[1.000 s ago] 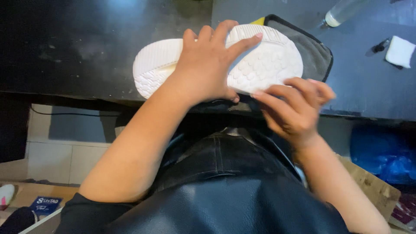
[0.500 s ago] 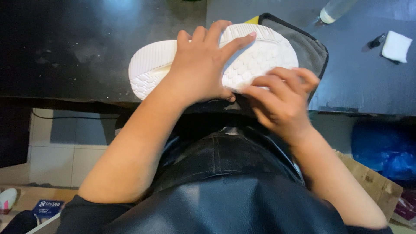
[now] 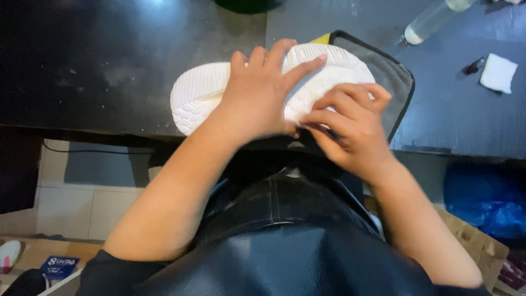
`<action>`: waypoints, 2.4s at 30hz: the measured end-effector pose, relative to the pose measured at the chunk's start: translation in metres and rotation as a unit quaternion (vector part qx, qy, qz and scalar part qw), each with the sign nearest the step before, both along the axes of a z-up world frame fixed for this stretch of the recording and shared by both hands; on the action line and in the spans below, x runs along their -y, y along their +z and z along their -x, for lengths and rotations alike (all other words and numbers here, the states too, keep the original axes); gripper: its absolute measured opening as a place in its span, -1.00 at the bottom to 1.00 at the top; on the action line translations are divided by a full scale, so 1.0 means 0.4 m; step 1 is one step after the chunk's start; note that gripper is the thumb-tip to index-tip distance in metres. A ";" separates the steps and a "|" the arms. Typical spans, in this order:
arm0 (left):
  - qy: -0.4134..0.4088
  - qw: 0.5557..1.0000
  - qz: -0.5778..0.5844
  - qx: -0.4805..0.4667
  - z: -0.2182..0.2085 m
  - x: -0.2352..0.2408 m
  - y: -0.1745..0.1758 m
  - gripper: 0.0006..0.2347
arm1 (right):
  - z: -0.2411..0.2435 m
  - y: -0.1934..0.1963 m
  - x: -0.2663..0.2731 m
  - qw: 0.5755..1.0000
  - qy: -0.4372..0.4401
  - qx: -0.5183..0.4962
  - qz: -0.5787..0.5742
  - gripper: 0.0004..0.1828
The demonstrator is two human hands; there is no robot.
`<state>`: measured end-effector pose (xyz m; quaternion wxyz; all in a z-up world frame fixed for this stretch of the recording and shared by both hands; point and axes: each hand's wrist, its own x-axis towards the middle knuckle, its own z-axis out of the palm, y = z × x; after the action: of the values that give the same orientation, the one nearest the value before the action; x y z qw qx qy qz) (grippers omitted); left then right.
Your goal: The person cleans a white shoe insole by hand using a small white cloth. They rub the textured surface of the insole, which is resting on their lap, and occasionally pick up a spray bottle to apply liquid before continuing to wipe the insole.
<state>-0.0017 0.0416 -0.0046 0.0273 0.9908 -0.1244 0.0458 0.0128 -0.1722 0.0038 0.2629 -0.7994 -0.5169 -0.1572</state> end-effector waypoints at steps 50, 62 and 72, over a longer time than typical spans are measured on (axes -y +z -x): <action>0.007 0.999 0.015 -0.034 -0.004 0.006 0.011 0.08 | -0.049 -0.010 0.060 0.994 -0.032 -0.088 0.055 -0.85; -0.010 0.998 0.037 -0.053 -0.005 0.007 0.050 0.05 | -0.134 -0.030 0.136 0.893 -0.180 -0.331 -0.244 -0.95; -0.051 0.999 0.010 0.010 -0.052 0.073 0.151 0.07 | -0.187 0.048 0.225 0.649 -0.060 -0.600 -0.463 -0.95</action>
<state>0.0190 0.0123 0.0559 0.0386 0.9823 -0.1745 0.0558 0.0875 -0.2622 0.0230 0.8416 -0.5228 -0.0570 0.1229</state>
